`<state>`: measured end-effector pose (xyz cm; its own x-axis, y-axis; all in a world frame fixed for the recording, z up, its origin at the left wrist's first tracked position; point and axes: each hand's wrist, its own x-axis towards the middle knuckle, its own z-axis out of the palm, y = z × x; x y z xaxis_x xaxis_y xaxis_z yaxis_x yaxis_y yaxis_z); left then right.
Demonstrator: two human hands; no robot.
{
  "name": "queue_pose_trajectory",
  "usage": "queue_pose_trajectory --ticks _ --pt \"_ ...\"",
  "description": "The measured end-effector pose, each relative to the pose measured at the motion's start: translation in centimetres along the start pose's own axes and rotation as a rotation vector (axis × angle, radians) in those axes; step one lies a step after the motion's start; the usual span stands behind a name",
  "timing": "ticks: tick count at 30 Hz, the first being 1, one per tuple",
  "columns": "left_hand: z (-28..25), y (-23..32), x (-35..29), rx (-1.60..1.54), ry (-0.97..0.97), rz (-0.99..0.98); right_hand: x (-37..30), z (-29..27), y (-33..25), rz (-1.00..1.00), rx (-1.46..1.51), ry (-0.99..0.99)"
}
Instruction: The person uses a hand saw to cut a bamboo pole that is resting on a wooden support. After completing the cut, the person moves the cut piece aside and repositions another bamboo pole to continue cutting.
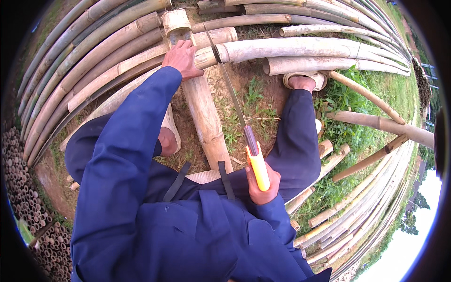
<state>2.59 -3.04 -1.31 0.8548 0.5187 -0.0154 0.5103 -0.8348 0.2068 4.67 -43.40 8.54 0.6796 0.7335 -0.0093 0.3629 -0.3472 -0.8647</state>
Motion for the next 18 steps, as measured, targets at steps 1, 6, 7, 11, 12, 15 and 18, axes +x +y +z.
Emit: queue_pose_trajectory --ticks 1,6,7,11,12,15,18 --pt "0.2 0.0 0.3 0.011 -0.020 -0.001 2.3 1.5 0.3 0.041 0.035 0.007" --pt "-0.5 0.8 1.0 0.006 -0.054 -0.030 13.1 7.5 0.9 -0.083 0.020 0.032" --pt "-0.8 0.9 1.0 0.003 -0.071 -0.039 12.6 7.2 0.6 -0.064 0.026 0.041" --pt "-0.5 0.3 0.7 -0.041 -0.103 -0.075 3.4 2.6 1.1 0.088 0.080 -0.009" --pt "-0.4 0.1 0.3 -0.045 -0.104 -0.075 0.3 1.1 0.3 0.083 0.029 -0.012" --pt "-0.5 0.0 0.5 -0.056 -0.091 -0.040 -3.2 -0.3 0.1 -0.010 -0.058 -0.010" --pt "-0.5 0.0 1.1 -0.066 -0.076 0.011 1.5 2.0 2.6 0.036 -0.011 -0.021"
